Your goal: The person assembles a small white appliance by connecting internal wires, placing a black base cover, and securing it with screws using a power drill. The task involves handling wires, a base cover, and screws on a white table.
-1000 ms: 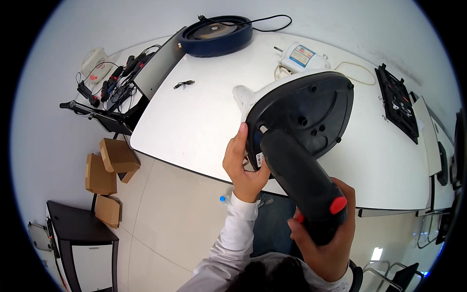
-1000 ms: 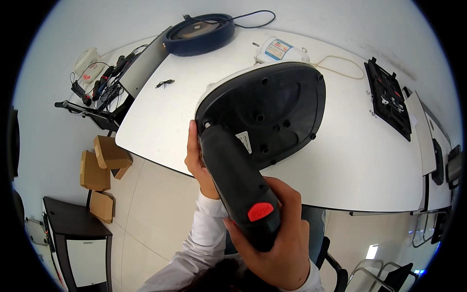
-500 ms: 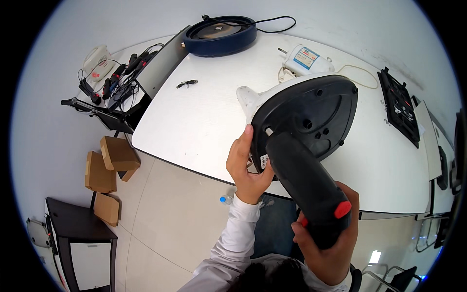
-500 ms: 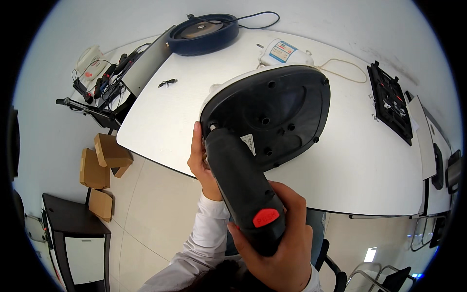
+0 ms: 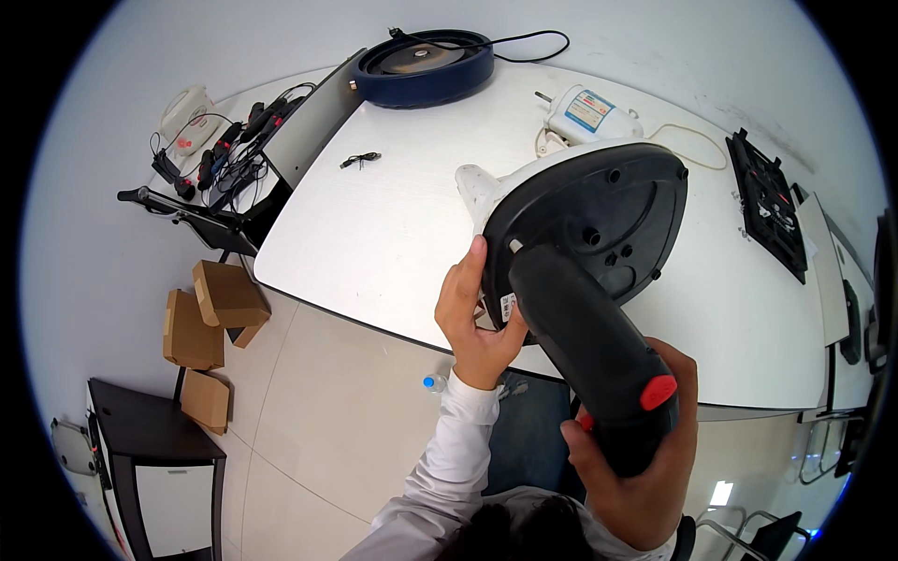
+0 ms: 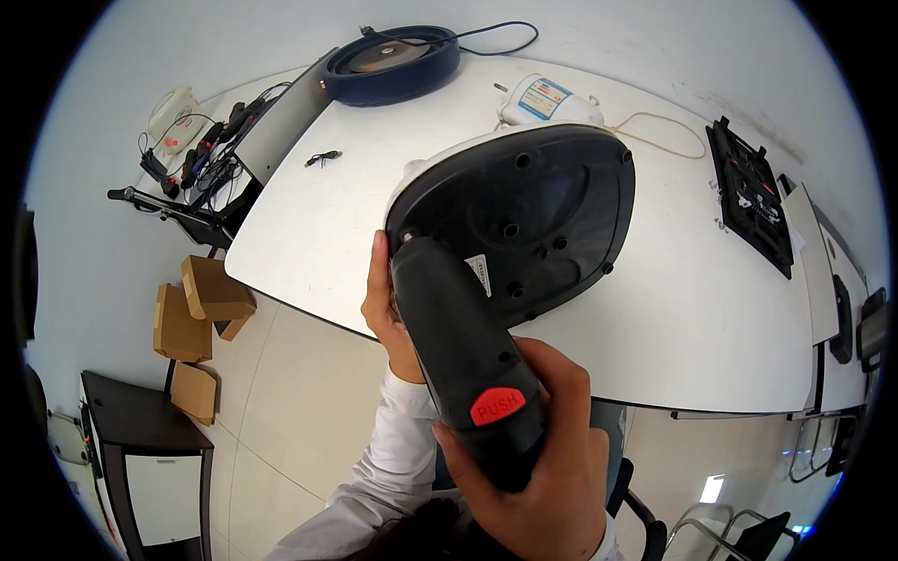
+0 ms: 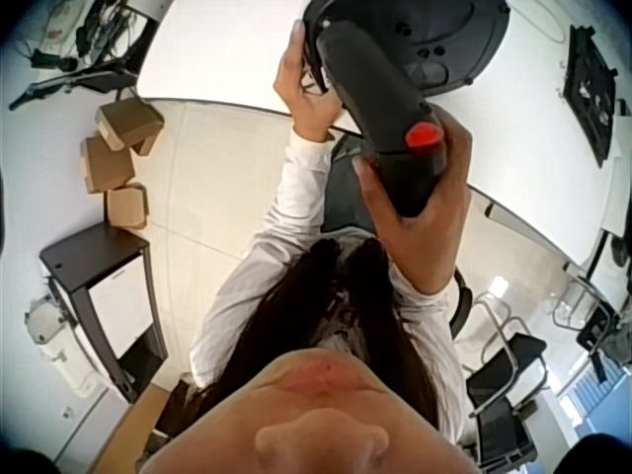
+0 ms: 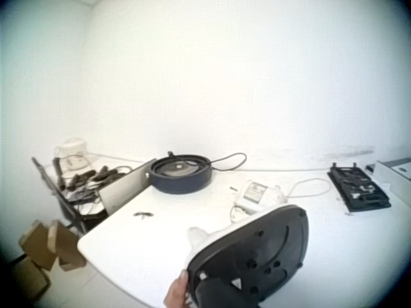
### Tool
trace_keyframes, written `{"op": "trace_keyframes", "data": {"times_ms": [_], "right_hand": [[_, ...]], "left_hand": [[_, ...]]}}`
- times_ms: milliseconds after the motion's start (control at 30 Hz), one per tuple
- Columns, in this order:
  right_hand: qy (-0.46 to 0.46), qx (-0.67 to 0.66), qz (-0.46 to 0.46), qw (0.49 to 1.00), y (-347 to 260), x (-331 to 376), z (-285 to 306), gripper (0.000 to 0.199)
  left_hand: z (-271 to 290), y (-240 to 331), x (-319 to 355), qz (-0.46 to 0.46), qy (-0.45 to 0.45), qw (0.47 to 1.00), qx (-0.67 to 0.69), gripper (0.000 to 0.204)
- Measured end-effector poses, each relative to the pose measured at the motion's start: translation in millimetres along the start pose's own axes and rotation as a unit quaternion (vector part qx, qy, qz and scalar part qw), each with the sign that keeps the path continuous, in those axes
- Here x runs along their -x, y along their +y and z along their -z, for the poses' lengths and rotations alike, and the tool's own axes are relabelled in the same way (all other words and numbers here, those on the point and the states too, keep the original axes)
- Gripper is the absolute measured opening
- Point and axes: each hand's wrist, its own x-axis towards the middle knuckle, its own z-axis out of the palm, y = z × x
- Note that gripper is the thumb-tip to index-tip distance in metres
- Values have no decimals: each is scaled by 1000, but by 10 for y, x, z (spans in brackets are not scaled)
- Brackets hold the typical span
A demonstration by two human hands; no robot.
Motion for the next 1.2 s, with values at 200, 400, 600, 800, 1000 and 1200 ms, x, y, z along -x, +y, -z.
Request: {"op": "trace_keyframes", "data": {"times_ms": [200, 400, 600, 800, 1000, 1200], "right_hand": [[2, -4, 9, 1000, 24, 5, -22, 61], [4, -5, 14, 1000, 19, 1, -24, 61], [44, -55, -64, 995, 25, 25, -126, 66], [31, -54, -49, 997, 41, 24, -116, 66], [44, -61, -48, 996, 58, 25, -134, 66], [19, -74, -52, 996, 64, 49, -127, 64]], "left_hand": [[5, -7, 0, -1, 2, 1000, -3, 63], [5, -3, 1, 10, 0, 1000, 6, 63], [-1, -16, 7, 5, 3, 1000, 9, 63], [-2, -14, -7, -6, 5, 1000, 7, 64], [-11, -21, -7, -7, 9, 1000, -3, 65], [-36, -18, -30, -13, 31, 999, -4, 67]]}}
